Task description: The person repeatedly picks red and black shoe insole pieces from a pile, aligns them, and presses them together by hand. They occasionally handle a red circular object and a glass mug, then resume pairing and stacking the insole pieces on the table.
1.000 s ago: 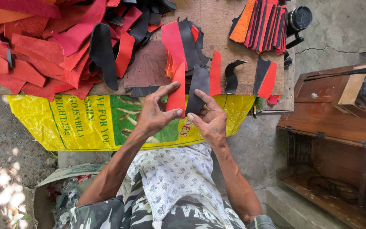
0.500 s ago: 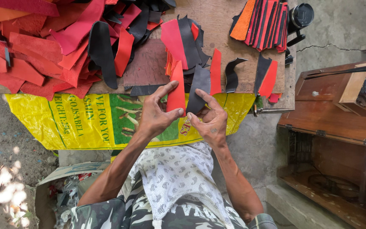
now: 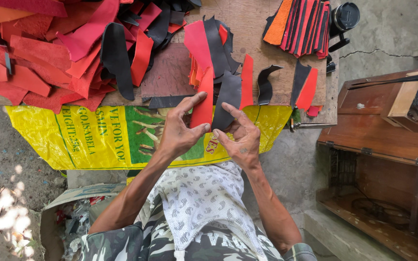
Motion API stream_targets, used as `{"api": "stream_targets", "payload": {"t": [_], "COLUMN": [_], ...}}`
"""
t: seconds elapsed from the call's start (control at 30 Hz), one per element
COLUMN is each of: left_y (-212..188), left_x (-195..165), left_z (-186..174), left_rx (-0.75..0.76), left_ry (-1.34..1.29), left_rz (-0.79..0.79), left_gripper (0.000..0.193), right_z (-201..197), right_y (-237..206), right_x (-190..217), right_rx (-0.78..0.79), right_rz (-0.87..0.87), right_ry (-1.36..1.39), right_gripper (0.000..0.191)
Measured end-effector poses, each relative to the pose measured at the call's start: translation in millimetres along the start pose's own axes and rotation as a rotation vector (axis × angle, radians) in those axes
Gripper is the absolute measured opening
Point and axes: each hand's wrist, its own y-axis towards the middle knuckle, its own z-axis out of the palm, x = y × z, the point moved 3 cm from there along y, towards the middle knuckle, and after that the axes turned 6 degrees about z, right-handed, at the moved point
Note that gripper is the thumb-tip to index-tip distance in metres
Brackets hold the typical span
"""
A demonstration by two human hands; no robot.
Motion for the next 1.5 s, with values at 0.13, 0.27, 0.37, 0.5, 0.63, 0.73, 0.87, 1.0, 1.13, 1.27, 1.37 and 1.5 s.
{"api": "stream_targets", "payload": {"t": [0.13,0.27,0.37,0.5,0.63,0.73,0.87,1.0,1.13,1.27,1.37,1.5], "left_y": [-1,-2,-3,-4,-3,-3,1,2,3,2,1,1], "left_x": [-2,-4,-6,-6,-2,-1,17,26,26,26,26,29], "left_z": [1,1,2,4,6,8,5,3,2,2,2,4], "left_rx": [-0.009,-0.016,-0.030,-0.050,-0.051,-0.019,0.084,0.052,0.006,-0.009,-0.003,0.014], "left_ry": [0.030,0.040,0.074,0.075,0.054,0.012,-0.113,-0.221,-0.186,-0.124,-0.153,-0.158], "left_rz": [-0.002,0.026,0.052,0.067,0.058,0.172,-0.073,-0.151,-0.099,-0.118,-0.103,-0.080], "left_gripper": [0.076,0.076,0.073,0.069,0.068,0.068,0.063,0.053,0.051,0.051,0.051,0.050], "right_z": [1,2,3,5,-2,-9,-15,-11,-6,-3,-1,1], "right_y": [-2,-3,-2,-3,0,7,12,10,7,4,2,0], "right_x": [0,-2,-2,-2,-4,-8,-16,-17,-14,-11,-10,-9], "right_rx": [-0.005,-0.011,-0.033,-0.067,-0.017,0.027,0.002,-0.009,-0.070,-0.115,-0.123,-0.134], "right_rz": [-0.018,-0.023,-0.040,-0.097,-0.068,-0.030,0.062,0.057,0.003,-0.043,-0.037,-0.054], "right_ry": [-0.004,-0.010,-0.034,-0.115,-0.113,0.050,0.143,0.156,0.051,-0.014,-0.023,-0.083], "right_gripper": [0.063,0.063,0.063,0.061,0.055,0.046,0.042,0.042,0.043,0.042,0.042,0.040]}}
